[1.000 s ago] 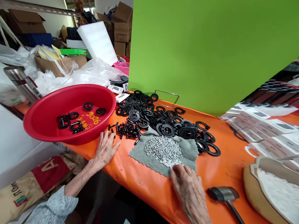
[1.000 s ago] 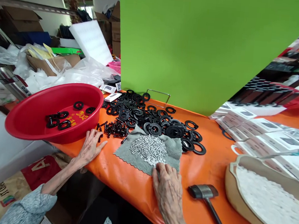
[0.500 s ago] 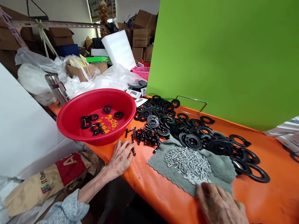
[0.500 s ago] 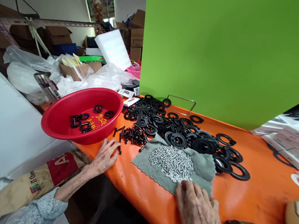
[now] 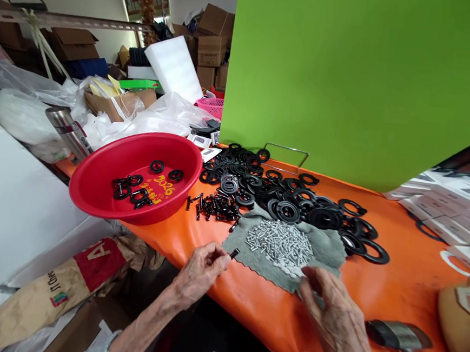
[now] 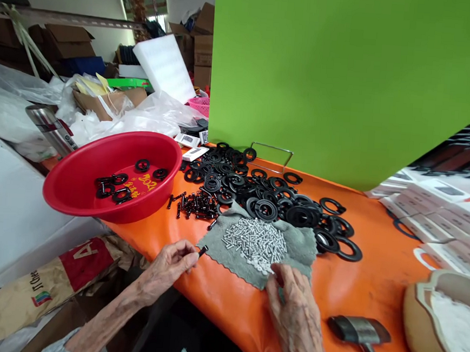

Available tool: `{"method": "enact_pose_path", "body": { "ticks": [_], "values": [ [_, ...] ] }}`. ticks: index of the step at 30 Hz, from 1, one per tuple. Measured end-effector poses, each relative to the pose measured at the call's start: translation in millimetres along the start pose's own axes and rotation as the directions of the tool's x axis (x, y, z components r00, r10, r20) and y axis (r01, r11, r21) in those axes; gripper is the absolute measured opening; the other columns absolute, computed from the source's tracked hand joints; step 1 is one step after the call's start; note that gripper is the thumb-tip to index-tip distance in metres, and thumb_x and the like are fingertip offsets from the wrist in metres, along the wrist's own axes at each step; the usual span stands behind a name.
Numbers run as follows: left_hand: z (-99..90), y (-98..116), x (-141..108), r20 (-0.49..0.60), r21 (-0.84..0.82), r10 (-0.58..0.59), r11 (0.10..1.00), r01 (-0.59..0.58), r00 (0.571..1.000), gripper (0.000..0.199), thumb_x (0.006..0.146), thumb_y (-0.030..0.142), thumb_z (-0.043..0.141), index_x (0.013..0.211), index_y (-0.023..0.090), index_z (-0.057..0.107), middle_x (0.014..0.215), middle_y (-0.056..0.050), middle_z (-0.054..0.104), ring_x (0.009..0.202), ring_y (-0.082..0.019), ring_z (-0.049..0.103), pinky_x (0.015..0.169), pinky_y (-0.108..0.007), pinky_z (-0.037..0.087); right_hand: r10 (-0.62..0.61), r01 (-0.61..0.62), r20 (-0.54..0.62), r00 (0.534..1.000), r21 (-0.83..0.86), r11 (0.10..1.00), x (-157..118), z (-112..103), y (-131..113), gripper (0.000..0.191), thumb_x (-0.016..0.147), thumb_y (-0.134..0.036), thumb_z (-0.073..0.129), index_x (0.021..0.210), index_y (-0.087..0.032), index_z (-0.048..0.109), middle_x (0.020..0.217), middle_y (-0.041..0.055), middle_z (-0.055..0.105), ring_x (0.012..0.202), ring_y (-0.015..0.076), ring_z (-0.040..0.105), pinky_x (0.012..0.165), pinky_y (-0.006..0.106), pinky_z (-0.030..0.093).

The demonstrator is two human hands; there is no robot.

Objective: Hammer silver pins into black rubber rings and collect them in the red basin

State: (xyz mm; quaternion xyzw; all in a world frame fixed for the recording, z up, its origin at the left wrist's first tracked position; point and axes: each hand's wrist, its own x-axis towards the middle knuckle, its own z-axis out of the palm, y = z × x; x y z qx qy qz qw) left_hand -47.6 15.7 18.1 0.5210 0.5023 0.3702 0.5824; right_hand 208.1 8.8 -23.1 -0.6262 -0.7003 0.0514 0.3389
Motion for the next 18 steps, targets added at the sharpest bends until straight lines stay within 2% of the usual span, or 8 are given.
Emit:
{"method": "enact_pose_path", "body": {
  "ticks": [2,4,7,10,14,18],
  "values": [
    [12.2,4,-7,0.049,-0.182,-0.057,0.981,0.065,0.997,0.037,0.081,0.051,0.060,0.077,0.015,0.054,0.071,0.001,0.052,0.065,-0.011,0.045,0.066,-0.024,0.037,0.094,-0.095,0.011,0.996,0.121,0.988,-6,-5,-11,0.022,0.084,-0.042,0.047,0.082,-0.023,0.056,0.077,0.0047,0.064,0.066,0.0199,0.062,0.062,0.032,0.050],
    [21.2,6,-12,0.099,-0.295,-0.101,0.947,0.126,0.990,0.041,0.077,0.054,0.064,0.075,0.014,0.054,0.071,0.000,0.054,0.065,-0.011,0.045,0.066,-0.023,0.036,0.211,-0.222,0.068,0.975,0.259,0.940,-12,-8,-23,0.023,0.083,-0.045,0.052,0.080,-0.023,0.058,0.073,0.0019,0.063,0.062,0.0170,0.060,0.060,0.029,0.050],
    [28.9,7,-16,0.155,-0.403,-0.154,0.892,0.204,0.976,0.043,0.073,0.054,0.070,0.073,0.013,0.055,0.071,-0.001,0.055,0.064,-0.010,0.045,0.064,-0.022,0.034,0.327,-0.392,0.217,0.920,0.473,0.789,-21,-12,-38,0.027,0.080,-0.049,0.060,0.084,-0.022,0.061,0.075,0.0019,0.064,0.068,0.0167,0.062,0.062,0.026,0.051],
    [32.4,7,-18,0.190,-0.453,-0.182,0.855,0.251,0.965,0.044,0.070,0.053,0.074,0.073,0.012,0.057,0.070,0.000,0.055,0.062,-0.009,0.045,0.062,-0.022,0.032,0.400,-0.518,0.330,0.855,0.576,0.632,-24,-16,-51,0.033,0.076,-0.052,0.065,0.086,-0.021,0.064,0.075,0.0027,0.064,0.069,0.0174,0.062,0.062,0.026,0.052],
    [36.5,8,-19,0.207,-0.460,-0.198,0.845,0.274,0.958,0.045,0.068,0.054,0.076,0.072,0.012,0.058,0.070,-0.001,0.055,0.062,-0.009,0.044,0.062,-0.022,0.032,0.453,-0.527,0.297,0.841,0.643,0.557,-24,-20,-70,0.036,0.074,-0.056,0.066,0.082,-0.021,0.064,0.067,0.0014,0.061,0.064,0.0162,0.058,0.058,0.026,0.050],
    [41.6,8,-21,0.209,-0.434,-0.197,0.859,0.271,0.958,0.045,0.069,0.055,0.074,0.073,0.012,0.058,0.071,-0.001,0.055,0.064,-0.010,0.045,0.062,-0.023,0.032,0.482,-0.535,0.301,0.823,0.694,0.481,-24,-17,-85,0.031,0.076,-0.052,0.067,0.082,-0.021,0.062,0.071,0.0008,0.061,0.065,0.0146,0.057,0.062,0.025,0.048]
  ]
}}
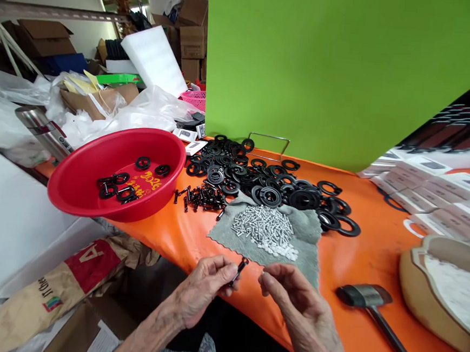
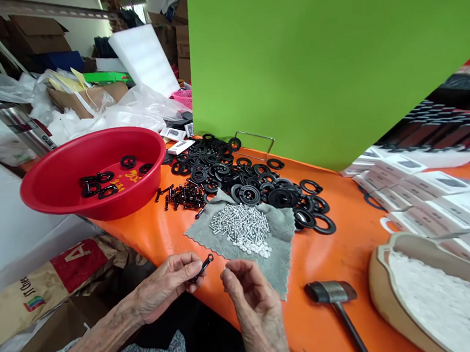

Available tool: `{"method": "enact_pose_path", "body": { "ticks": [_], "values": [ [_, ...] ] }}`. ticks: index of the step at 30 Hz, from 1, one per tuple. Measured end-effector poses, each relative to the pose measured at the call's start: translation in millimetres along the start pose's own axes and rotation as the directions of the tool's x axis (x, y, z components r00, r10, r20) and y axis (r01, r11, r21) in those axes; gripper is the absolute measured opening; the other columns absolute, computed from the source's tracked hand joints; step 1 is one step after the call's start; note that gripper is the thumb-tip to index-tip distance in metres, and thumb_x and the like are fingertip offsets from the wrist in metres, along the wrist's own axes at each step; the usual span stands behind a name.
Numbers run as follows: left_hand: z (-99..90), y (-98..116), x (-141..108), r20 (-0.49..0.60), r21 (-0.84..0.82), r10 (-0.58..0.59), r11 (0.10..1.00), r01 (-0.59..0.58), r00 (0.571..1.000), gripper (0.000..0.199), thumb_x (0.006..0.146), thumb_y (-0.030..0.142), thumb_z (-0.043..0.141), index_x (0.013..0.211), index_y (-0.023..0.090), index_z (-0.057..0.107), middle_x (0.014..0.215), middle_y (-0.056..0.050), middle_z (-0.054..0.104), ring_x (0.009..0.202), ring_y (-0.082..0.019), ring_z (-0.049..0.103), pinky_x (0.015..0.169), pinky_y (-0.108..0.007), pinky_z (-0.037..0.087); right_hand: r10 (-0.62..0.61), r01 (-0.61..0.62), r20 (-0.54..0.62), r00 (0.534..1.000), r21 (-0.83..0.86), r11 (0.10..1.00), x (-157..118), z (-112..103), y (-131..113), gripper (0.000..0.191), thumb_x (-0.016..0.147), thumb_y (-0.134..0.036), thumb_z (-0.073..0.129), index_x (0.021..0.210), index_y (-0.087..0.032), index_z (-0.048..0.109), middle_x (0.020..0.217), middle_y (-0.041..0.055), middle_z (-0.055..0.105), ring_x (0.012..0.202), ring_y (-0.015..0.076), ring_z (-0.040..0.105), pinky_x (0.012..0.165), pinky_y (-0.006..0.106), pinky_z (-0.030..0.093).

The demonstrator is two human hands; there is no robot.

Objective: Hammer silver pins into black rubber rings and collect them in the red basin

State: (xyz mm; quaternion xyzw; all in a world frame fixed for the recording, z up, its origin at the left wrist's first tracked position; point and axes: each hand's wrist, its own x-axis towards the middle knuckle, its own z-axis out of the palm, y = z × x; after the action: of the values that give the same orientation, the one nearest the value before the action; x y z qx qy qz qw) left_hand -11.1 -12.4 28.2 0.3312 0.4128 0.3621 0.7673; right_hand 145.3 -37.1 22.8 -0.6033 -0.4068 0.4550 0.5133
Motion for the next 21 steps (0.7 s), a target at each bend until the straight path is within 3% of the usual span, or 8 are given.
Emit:
{"method": "enact_pose_path", "body": {
  "ticks": [8,13,18,21],
  "values": [
    [2.9,-4,0,0.007,0.166,0.054,0.985,-0.054,0.999,0.047,0.073,0.060,0.067,0.072,0.014,0.056,0.067,0.000,0.052,0.063,-0.011,0.042,0.061,-0.024,0.032,-0.139,0.137,0.036,0.990,0.039,0.990,8,9,25,0.030,0.075,-0.050,0.068,0.078,-0.021,0.064,0.071,0.0015,0.060,0.065,0.0148,0.057,0.059,0.024,0.050],
    [2.1,-1,-1,0.026,0.232,0.067,0.970,-0.071,0.997,0.046,0.074,0.059,0.065,0.072,0.015,0.055,0.064,0.001,0.049,0.061,-0.011,0.039,0.060,-0.025,0.030,-0.047,0.039,0.090,0.995,0.088,0.995,9,9,31,0.034,0.072,-0.053,0.070,0.080,-0.021,0.063,0.070,0.0007,0.059,0.063,0.0140,0.055,0.058,0.023,0.047],
    [3.0,3,-1,0.108,0.344,0.049,0.935,-0.083,0.993,0.037,0.082,0.051,0.058,0.072,0.015,0.055,0.064,0.002,0.047,0.061,-0.011,0.038,0.060,-0.025,0.030,0.073,-0.089,0.153,0.986,0.102,0.991,8,-3,14,0.038,0.071,-0.059,0.069,0.077,-0.021,0.068,0.062,-0.0016,0.054,0.059,0.0140,0.050,0.060,0.026,0.046],
    [7.2,14,11,0.179,0.534,0.029,0.837,-0.122,0.983,0.027,0.084,0.042,0.055,0.073,0.017,0.060,0.067,0.001,0.051,0.063,-0.013,0.044,0.061,-0.026,0.034,0.099,-0.107,0.208,0.973,0.026,0.994,7,-19,3,0.036,0.072,-0.059,0.067,0.070,-0.023,0.066,0.061,-0.0014,0.052,0.058,0.0151,0.047,0.058,0.026,0.044]
  ]
}}
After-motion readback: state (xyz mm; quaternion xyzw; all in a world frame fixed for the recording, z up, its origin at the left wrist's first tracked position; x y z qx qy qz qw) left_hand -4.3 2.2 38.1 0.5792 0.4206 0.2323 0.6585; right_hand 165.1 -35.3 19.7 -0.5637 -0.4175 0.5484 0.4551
